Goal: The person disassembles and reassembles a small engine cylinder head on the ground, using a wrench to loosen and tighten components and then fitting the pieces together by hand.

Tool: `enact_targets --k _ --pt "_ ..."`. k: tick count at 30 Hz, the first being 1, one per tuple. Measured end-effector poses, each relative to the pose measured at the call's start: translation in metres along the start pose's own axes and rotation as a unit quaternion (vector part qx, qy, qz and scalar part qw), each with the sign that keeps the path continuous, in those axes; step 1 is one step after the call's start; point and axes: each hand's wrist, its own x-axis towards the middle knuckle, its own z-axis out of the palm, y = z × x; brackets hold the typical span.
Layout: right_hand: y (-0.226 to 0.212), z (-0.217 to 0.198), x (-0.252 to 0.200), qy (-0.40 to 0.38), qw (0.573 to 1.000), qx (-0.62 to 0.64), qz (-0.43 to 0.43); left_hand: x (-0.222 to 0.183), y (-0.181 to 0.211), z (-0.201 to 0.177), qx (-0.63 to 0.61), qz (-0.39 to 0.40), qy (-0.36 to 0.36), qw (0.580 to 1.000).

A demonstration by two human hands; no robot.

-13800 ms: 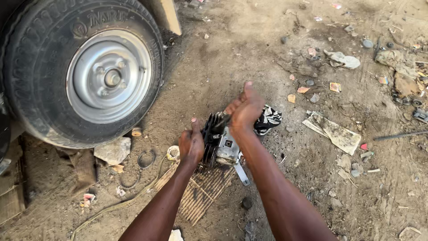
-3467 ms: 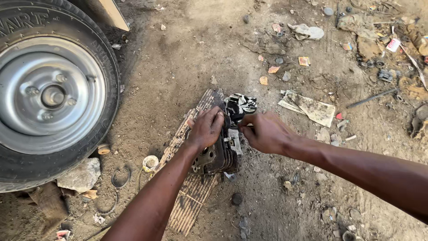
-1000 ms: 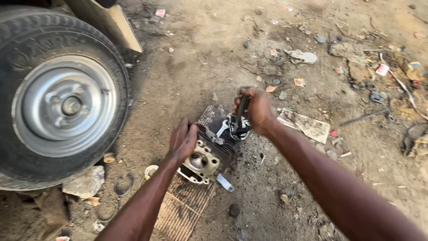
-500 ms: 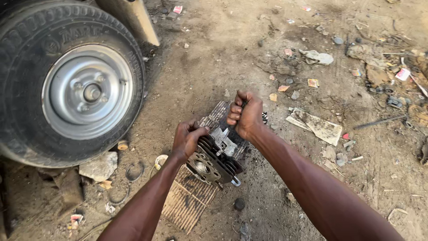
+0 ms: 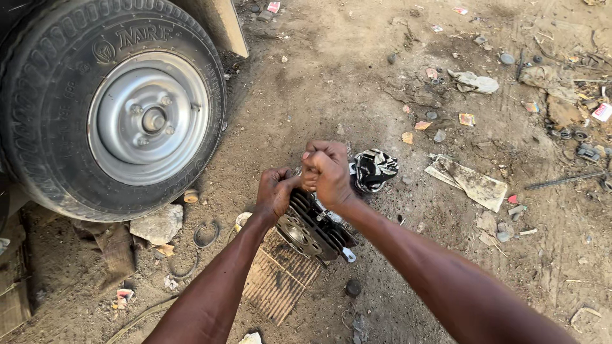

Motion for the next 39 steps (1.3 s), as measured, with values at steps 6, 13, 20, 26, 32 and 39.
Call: enact_targets --k 6,13,20,26,32,39 --pt "0.021 -0.014 0.004 -0.009 1.000 0.021 -0.015 0.009 -0.007 0.000 0.008 0.029 0.021 0.999" --pt "0.044 -0.026 -0.027 0.103 0.983 -0.148 -0.030 0.002 -0.007 -0.001 0.077 0.022 0.053 0.995" --pt "0.020 -0.047 0.001 0.081 0.995 0.053 0.008 0.002 -0.007 0.001 0.006 0.039 0.063 0.997" --pt "0.018 -0.045 -0.021 0.133 0.985 -0.082 0.073 0.001 -0.002 0.012 0.088 0.067 0.073 0.991" --pt "-0.013 -0.047 -0.009 0.053 0.995 0.039 0.071 0.006 0.008 0.023 0.094 0.011 0.108 0.990" --pt "0.007 -0.052 -0.029 0.061 0.995 0.000 0.081 0.009 0.013 0.035 0.120 -0.047 0.158 0.979"
